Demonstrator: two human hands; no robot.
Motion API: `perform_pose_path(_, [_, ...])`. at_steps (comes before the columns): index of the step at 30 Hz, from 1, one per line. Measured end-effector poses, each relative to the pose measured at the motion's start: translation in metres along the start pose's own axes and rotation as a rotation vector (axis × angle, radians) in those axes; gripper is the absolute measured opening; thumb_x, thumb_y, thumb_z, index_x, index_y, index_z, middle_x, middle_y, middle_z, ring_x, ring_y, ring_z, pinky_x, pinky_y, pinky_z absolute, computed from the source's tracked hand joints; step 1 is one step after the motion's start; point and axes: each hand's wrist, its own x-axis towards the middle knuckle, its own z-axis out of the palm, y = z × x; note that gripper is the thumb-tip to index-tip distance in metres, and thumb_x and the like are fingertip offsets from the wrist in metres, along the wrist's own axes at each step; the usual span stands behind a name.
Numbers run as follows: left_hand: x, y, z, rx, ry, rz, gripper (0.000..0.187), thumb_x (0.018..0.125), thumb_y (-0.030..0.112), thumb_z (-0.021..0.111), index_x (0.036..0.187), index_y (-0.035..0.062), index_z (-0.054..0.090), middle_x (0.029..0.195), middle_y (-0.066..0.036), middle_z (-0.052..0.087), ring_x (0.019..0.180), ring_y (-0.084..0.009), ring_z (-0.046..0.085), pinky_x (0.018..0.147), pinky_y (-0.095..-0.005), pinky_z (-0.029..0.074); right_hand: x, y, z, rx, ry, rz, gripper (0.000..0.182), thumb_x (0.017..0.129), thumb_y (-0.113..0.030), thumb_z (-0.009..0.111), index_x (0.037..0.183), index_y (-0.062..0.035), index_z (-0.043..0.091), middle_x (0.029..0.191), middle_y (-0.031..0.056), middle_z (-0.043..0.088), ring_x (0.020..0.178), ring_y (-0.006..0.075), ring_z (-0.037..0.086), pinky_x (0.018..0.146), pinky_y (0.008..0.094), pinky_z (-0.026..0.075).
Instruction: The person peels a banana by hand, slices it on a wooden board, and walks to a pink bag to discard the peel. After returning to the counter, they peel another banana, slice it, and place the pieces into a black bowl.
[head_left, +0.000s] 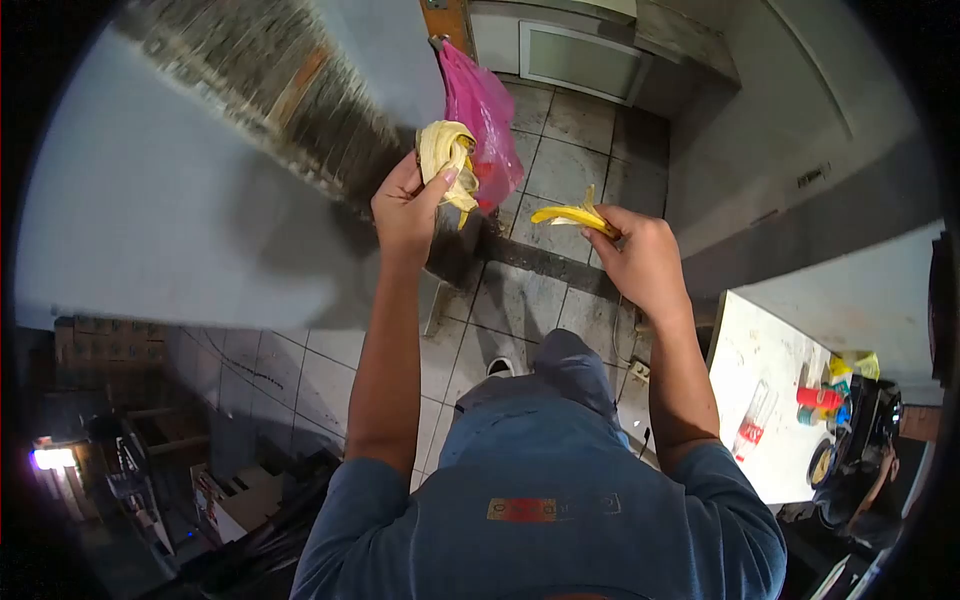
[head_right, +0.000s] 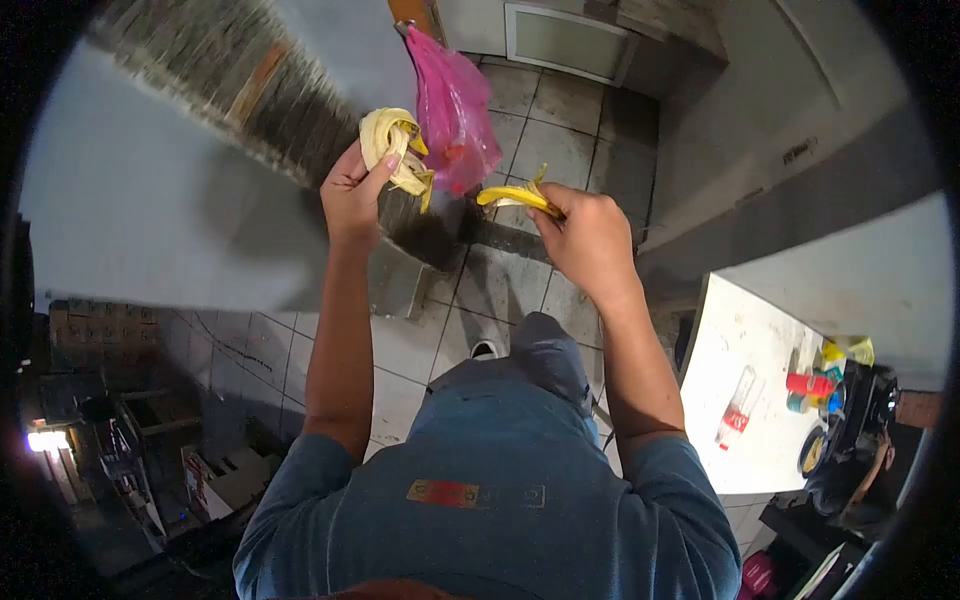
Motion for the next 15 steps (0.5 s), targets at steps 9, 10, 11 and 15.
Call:
perform_pose_path(9, [0.115,-0.110,0.004,0.098,0.267,-0.216,0.048,0.084,-0.008,0.065,0.130,-0.0110,0.050,0.122,-0.017,0.062,0.106,-0.0197,0.063,0.092,-0.0291,0.051,0.152,0.094,0.053,0.098,-0.163,-0.008,0.025,0.079,-0.014,0.072,0.104,-0.0084,0.071,0.082,0.0179,0.068,0.073,0.0342,0.067,0.066,0.0392,0.053])
perform_pose_path(10, [0.120,-0.116,0.007,0.138,0.286,-0.245,0.048,0.085,-0.007,0.065,0.130,-0.0109,0.049,0.122,-0.018,0.062,0.108,-0.0203,0.063,0.092,-0.0292,0.051,0.171,0.102,0.057,0.127,-0.203,-0.014,0.024,0.080,-0.014,0.073,0.103,-0.0054,0.070,0.081,0.0181,0.068,0.069,0.0323,0.066,0.064,0.0373,0.051])
perform_pose_path(11, [0.127,-0.125,0.006,0.139,0.300,-0.258,0.048,0.085,-0.007,0.065,0.130,-0.0109,0.049,0.122,-0.018,0.062,0.108,-0.0203,0.063,0.092,-0.0292,0.051,0.189,0.109,0.059,0.152,-0.241,-0.027,0.024,0.081,-0.013,0.074,0.102,-0.0024,0.070,0.080,0.0183,0.067,0.065,0.0304,0.064,0.062,0.0355,0.050])
perform_pose_path(15, [0.142,-0.155,-0.013,0.131,0.273,-0.432,0.049,0.086,-0.006,0.065,0.131,-0.0114,0.048,0.123,-0.019,0.061,0.108,-0.0200,0.063,0.092,-0.0296,0.052,0.237,0.123,0.075,0.150,-0.345,-0.037,0.023,0.082,-0.013,0.073,0.102,-0.0031,0.070,0.081,0.0181,0.068,0.067,0.0301,0.065,0.063,0.0357,0.050])
